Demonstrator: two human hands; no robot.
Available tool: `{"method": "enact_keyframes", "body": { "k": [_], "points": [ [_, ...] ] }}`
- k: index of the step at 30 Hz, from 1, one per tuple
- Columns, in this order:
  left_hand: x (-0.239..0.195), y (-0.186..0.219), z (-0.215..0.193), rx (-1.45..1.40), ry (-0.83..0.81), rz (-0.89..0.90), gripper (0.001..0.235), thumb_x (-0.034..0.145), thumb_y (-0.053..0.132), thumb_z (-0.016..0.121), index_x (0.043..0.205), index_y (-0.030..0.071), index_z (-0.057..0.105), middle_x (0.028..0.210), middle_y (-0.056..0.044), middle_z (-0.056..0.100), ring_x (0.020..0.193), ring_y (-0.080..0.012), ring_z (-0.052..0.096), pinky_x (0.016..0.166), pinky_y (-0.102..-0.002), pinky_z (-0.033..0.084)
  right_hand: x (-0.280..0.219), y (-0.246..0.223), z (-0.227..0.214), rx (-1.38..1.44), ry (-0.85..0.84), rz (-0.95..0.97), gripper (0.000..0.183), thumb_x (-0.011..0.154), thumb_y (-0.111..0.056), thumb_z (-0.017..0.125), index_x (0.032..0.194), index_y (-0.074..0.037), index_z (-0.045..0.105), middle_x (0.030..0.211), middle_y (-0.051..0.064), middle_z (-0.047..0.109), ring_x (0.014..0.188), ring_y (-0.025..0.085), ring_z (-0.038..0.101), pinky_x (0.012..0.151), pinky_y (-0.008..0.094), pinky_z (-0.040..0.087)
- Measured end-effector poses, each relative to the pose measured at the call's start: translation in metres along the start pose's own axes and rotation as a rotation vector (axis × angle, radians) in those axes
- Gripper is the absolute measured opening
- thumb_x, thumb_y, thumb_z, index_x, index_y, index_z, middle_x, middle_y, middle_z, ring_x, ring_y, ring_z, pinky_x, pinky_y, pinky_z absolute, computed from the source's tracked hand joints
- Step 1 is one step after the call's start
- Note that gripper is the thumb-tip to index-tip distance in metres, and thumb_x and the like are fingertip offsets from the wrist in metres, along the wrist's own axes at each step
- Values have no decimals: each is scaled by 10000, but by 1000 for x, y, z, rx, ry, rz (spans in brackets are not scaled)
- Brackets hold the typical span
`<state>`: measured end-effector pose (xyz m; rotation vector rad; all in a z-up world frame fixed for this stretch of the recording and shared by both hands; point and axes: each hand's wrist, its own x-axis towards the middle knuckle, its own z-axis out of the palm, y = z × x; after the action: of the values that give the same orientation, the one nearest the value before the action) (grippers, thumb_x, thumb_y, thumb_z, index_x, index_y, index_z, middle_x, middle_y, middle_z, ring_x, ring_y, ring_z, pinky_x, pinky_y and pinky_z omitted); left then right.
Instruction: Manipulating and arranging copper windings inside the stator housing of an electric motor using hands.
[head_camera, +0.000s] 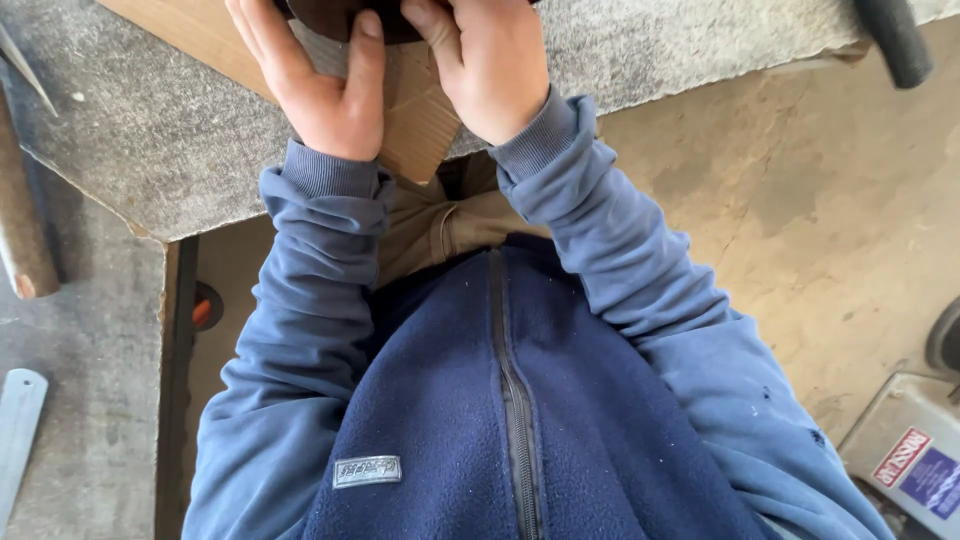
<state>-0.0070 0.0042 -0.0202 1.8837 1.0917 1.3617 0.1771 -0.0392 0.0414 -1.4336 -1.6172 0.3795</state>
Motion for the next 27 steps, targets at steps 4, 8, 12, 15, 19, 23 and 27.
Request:
{"method": "enact_keyframes", "body": {
  "k": [4, 8, 12, 15, 19, 23, 27],
  "points": [
    [-1, 24, -9, -9, -37, -32, 780, 1091, 119, 830, 1604, 75, 244, 1623, -137, 322, 1493, -294, 349, 1269, -402, 273, -5, -7, -6, -138, 86, -78, 152, 1154, -266, 651, 1213, -129, 622, 954, 110, 718, 832, 359, 718, 695, 416, 561],
    [-40, 63, -22, -116, 4, -108, 690, 1070, 51, 699, 1605, 130, 269, 1458, -107, 376, 1274, -184, 413, 1087, -319, 416, -8, -28, -35, -214, -3, 43, 344, 1096, -253, 742, 1369, -128, 572, 875, 70, 737, 714, 269, 737, 606, 357, 551],
    [-50, 92, -26, -711, -355, -608, 747, 1059, 132, 689, 1651, 42, 242, 1074, -111, 656, 869, -157, 599, 836, -261, 511, -5, -23, -53, 20, -96, 194, 417, 1077, -183, 768, 1427, -104, 555, 848, 45, 754, 691, 167, 762, 608, 296, 570],
    [-21, 93, -11, -948, -397, -749, 939, 1014, 297, 702, 1685, 129, 67, 1168, -114, 659, 920, -165, 628, 892, -293, 543, 0, -14, -53, 86, -127, 76, 349, 1099, -176, 752, 1377, -82, 564, 979, 67, 756, 833, 183, 791, 690, 287, 597],
    [-11, 92, 6, -1046, -384, -770, 991, 1007, 368, 711, 1687, 203, 9, 1197, -119, 637, 962, -181, 634, 884, -308, 547, 7, -2, -51, 185, -156, 126, 302, 1089, -175, 753, 1327, -82, 593, 929, 61, 746, 770, 168, 794, 672, 253, 603],
    [-33, 83, 17, -1085, -267, -815, 819, 1029, 397, 698, 1631, 59, 257, 1258, -160, 629, 1007, -220, 625, 821, -336, 540, 8, 5, -51, -164, -249, 73, 362, 963, -275, 726, 1275, -104, 659, 1133, 148, 719, 1024, 336, 684, 912, 458, 528],
    [-78, 73, 25, -1064, -61, -968, 761, 1041, 351, 697, 1606, 2, 325, 1474, -179, 508, 1180, -294, 596, 931, -440, 525, -3, 28, -46, -256, -292, 44, 447, 920, -292, 675, 1310, -75, 646, 1285, 223, 680, 1188, 413, 630, 1025, 533, 471]
  ]
}}
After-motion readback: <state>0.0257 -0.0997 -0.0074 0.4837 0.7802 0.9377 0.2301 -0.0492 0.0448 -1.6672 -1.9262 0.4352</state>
